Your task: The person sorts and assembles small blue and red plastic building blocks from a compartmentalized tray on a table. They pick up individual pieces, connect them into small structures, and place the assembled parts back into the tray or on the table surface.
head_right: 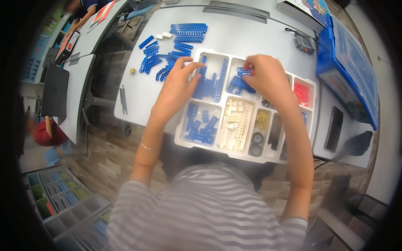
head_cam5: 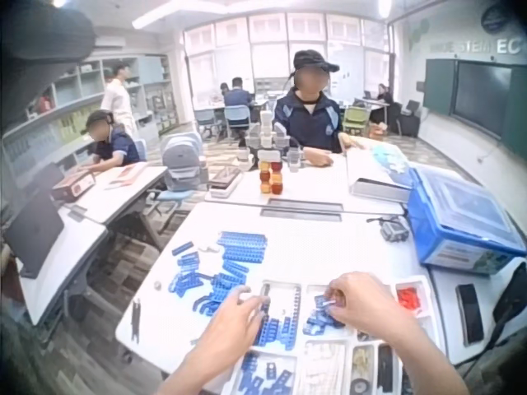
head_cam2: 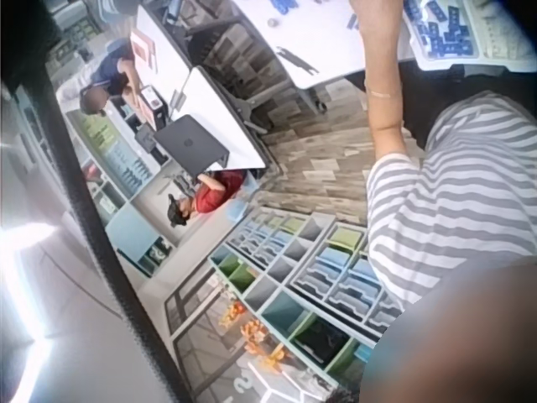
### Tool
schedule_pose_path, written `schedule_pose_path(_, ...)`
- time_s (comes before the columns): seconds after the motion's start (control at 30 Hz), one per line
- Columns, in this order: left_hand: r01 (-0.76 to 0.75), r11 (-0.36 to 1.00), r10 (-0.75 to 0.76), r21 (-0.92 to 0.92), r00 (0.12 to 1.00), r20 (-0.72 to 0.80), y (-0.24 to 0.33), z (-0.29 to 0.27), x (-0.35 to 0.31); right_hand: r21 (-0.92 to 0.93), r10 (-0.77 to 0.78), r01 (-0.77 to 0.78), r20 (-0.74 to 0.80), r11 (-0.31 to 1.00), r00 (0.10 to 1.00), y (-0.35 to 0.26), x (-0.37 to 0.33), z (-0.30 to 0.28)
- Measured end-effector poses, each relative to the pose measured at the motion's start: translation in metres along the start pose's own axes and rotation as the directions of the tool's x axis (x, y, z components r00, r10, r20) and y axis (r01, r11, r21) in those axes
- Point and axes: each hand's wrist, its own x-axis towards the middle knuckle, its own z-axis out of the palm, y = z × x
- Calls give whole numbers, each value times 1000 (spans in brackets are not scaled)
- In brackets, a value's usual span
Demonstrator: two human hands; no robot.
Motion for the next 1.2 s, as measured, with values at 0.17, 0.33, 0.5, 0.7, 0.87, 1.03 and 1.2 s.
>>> schedule_pose_path(0.17, -32, 972, 10, 233, 995, 99, 6, -2, 8, -128, -387, 386, 23, 913, 922, -17, 32, 36)
schedule_pose_path(0.33, -126, 947, 77, 294, 982, 172, 4, -3, 2, -244, -409, 413, 72, 877, 910, -6, 38, 56)
schedule_pose_path(0.5, -142, 949, 105, 281, 984, 144, 1, 3, -2, -275, -465, 457, 38, 846, 884, -5, 35, 55)
schedule_pose_path(0.7, -273, 929, 264, 250, 962, 69, 4, 13, -5, -264, -472, 477, 85, 838, 877, -2, 31, 53)
schedule_pose_path(0.87, -288, 900, 285, 327, 957, 55, 0, 21, -5, -318, -515, 504, 54, 803, 855, 0, 33, 55)
schedule_pose_path(1.03, -398, 829, 420, 393, 907, 34, -3, 31, 0, -423, -518, 498, 75, 757, 852, 5, 33, 58)
schedule_pose_path(1.2, -520, 772, 511, 364, 850, 131, -3, 32, 3, -264, -537, 514, -18, 816, 843, 11, 29, 52)
